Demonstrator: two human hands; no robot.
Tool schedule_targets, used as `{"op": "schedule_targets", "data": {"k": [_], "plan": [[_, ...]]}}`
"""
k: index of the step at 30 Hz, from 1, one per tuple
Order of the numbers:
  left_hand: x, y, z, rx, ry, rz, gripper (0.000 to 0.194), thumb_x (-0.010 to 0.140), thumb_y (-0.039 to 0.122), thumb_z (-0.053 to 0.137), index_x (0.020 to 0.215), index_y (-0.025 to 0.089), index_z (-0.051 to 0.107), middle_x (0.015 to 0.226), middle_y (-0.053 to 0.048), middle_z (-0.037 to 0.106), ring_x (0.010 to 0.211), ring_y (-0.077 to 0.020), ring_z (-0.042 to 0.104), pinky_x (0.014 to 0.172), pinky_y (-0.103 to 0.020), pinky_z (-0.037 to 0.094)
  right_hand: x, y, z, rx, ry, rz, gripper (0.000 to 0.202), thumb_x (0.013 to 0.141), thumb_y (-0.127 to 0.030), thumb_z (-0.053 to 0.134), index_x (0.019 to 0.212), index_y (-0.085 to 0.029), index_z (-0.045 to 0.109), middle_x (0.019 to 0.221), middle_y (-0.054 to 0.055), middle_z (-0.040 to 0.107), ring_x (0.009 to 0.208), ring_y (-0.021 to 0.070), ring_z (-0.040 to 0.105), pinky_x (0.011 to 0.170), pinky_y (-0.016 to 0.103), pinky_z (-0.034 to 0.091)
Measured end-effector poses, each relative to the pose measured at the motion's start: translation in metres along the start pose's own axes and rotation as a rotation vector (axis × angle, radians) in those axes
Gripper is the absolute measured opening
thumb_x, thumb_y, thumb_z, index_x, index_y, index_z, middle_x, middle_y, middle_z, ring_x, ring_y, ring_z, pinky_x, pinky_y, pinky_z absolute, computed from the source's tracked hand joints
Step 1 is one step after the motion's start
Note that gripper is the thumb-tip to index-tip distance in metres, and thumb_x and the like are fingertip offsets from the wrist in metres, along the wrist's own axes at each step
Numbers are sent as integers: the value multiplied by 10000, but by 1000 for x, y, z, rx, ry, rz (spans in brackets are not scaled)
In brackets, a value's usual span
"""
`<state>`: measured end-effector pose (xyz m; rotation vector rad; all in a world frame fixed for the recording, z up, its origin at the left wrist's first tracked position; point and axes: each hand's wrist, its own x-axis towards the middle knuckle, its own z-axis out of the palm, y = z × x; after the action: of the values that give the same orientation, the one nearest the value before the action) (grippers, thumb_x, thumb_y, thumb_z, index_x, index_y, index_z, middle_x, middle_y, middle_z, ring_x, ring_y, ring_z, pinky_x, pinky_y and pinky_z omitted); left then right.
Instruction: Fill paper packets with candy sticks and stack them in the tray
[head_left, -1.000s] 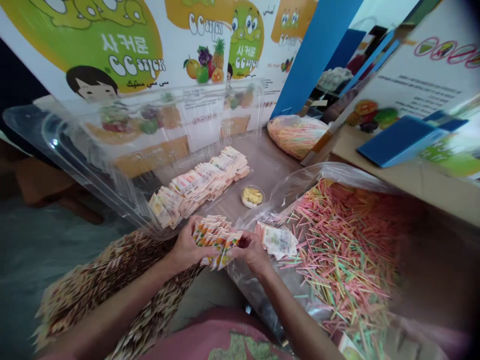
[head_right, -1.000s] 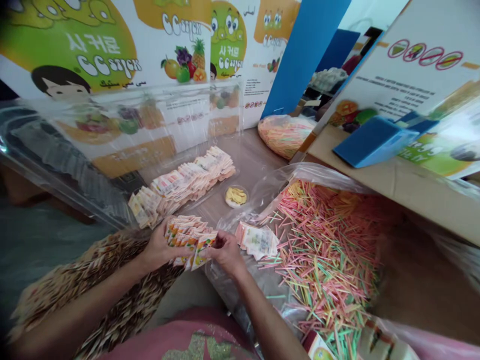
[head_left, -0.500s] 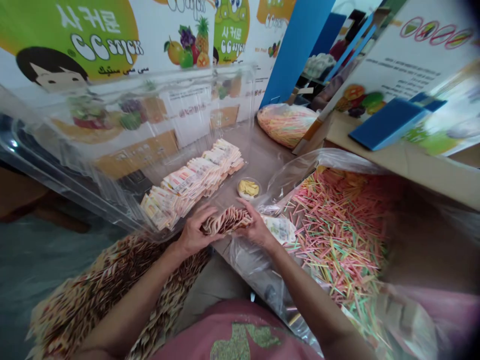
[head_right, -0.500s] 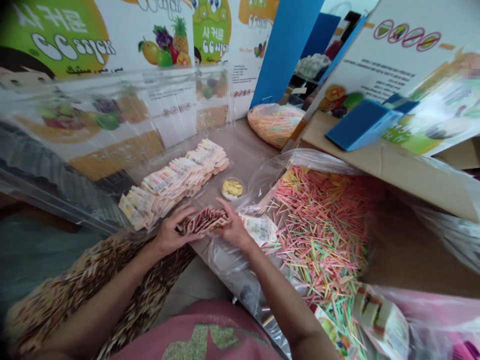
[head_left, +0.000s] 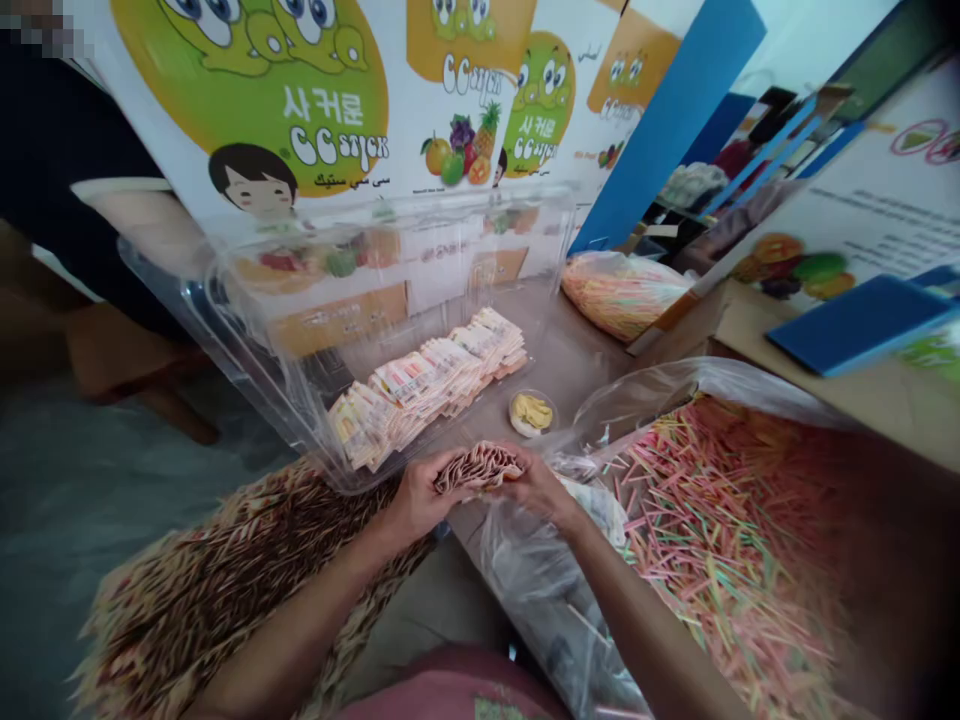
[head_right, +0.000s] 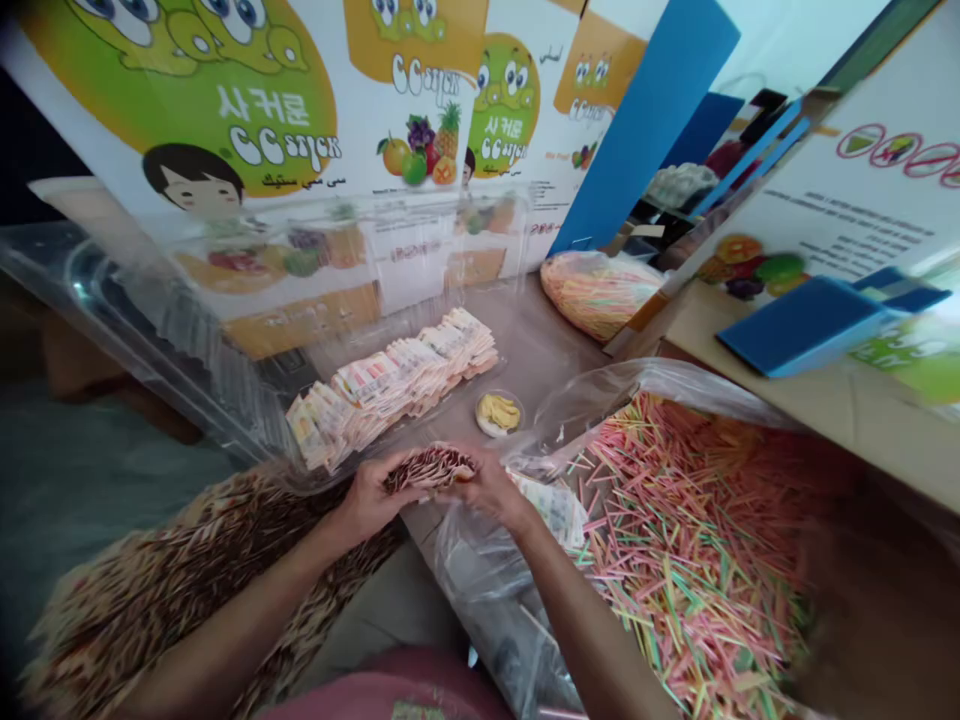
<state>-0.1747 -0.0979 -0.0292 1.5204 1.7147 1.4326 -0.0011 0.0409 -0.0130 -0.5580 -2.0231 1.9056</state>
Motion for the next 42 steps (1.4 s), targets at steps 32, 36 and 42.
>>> {"op": "schedule_targets", "data": {"k": [32, 36, 42], "plan": [[214, -22, -35, 617, -241, -34, 551, 942, 576, 639, 1386, 251, 656, 1643, -145, 472, 1565, -444, 318, 1252, -675, 218, 200, -60, -119, -1043, 594, -207, 699, 876, -6, 450, 1555, -163, 512, 1496, 139, 621, 1371, 265, 585, 1160, 420, 457], [213, -31, -31, 653, -227, 22, 429, 986, 467, 584, 1345, 249, 673, 1589, -134, 541, 1554, -411, 347, 1245, -644, 270, 191, -38, -96, -1083, 518, -198, 555, 993, -110, 416, 1533, -153, 535, 1604, 151, 510, 1474, 279, 485, 1216, 452, 399], [213, -30, -30, 550, -180, -38, 461, 950, 467, 613, 1337, 224, 667, 1586, -149, 542, 1555, -390, 351, 1264, -627, 237, 176, -48, -75, -1151, 508, -66, 516, 1023, -189, 472, 1532, -223, 544, 1643, 170, 449, 1534, 357, 388, 1185, 574, 390]]}}
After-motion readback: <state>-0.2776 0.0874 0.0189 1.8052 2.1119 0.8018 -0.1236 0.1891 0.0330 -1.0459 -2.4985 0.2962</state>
